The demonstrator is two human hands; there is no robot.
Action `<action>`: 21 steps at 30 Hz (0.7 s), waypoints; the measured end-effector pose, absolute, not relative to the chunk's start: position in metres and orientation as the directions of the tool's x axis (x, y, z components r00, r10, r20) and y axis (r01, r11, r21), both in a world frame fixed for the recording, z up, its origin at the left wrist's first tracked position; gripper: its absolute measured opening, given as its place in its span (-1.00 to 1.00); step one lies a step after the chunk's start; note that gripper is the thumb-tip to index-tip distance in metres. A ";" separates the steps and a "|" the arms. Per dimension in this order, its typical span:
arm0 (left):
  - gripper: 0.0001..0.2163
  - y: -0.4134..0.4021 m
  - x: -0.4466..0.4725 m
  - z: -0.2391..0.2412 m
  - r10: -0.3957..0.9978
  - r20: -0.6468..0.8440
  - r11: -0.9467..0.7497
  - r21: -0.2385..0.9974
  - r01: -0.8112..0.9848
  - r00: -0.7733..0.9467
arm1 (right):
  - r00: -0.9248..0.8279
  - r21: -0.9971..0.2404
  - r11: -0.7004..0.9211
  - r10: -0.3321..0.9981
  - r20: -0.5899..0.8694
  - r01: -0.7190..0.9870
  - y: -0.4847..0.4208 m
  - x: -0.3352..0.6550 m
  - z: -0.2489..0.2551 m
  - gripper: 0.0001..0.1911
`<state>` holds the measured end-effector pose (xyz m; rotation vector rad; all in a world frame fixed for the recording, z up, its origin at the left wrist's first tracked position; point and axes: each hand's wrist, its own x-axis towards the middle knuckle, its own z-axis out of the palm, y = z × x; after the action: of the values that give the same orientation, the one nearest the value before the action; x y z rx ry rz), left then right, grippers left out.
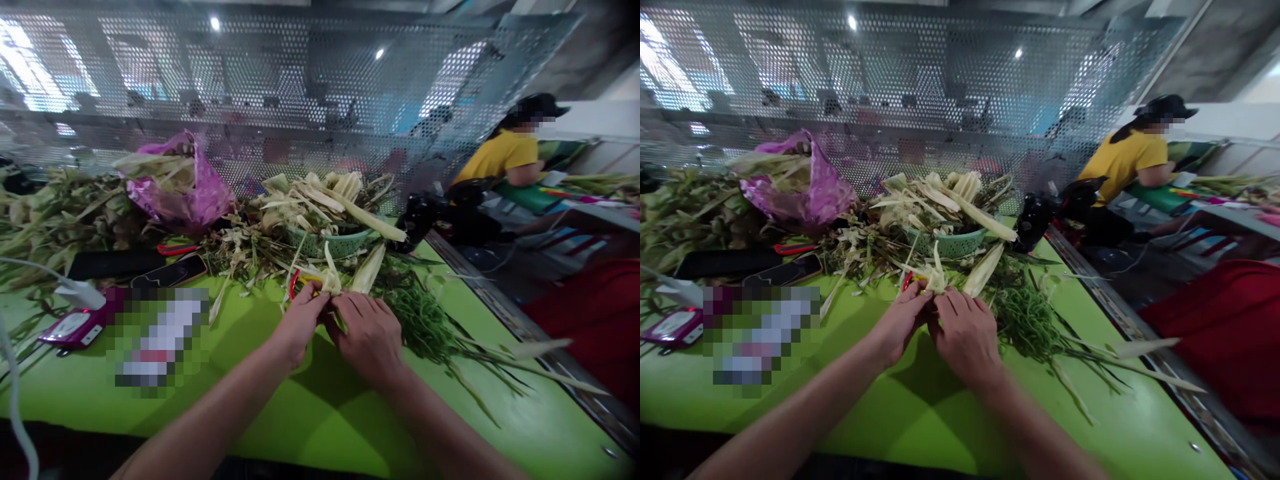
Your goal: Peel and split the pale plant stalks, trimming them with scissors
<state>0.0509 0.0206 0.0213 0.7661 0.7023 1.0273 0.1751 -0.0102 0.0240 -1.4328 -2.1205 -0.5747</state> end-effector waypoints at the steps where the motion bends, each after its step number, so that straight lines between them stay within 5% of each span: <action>1: -0.86 0.021 0.051 0.021 0.924 -0.154 0.316 0.823 -0.472 0.350 | -0.309 0.066 0.345 0.721 0.620 0.936 -0.010 0.174 0.023 -0.88; 13: -0.85 0.020 0.050 0.024 0.935 -0.148 0.295 0.831 -0.472 0.322 | -0.338 0.089 0.368 0.695 0.635 0.925 -0.009 0.171 0.025 -0.87; 21: -0.86 0.018 0.051 0.026 0.936 -0.125 0.293 0.796 -0.529 0.330 | -0.135 -0.264 0.340 0.806 0.576 0.902 -0.006 0.173 0.019 -0.88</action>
<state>0.0507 0.0184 0.0259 0.7308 0.6675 1.0774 0.1725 -0.0061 0.0188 -1.4911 -1.9625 -0.1918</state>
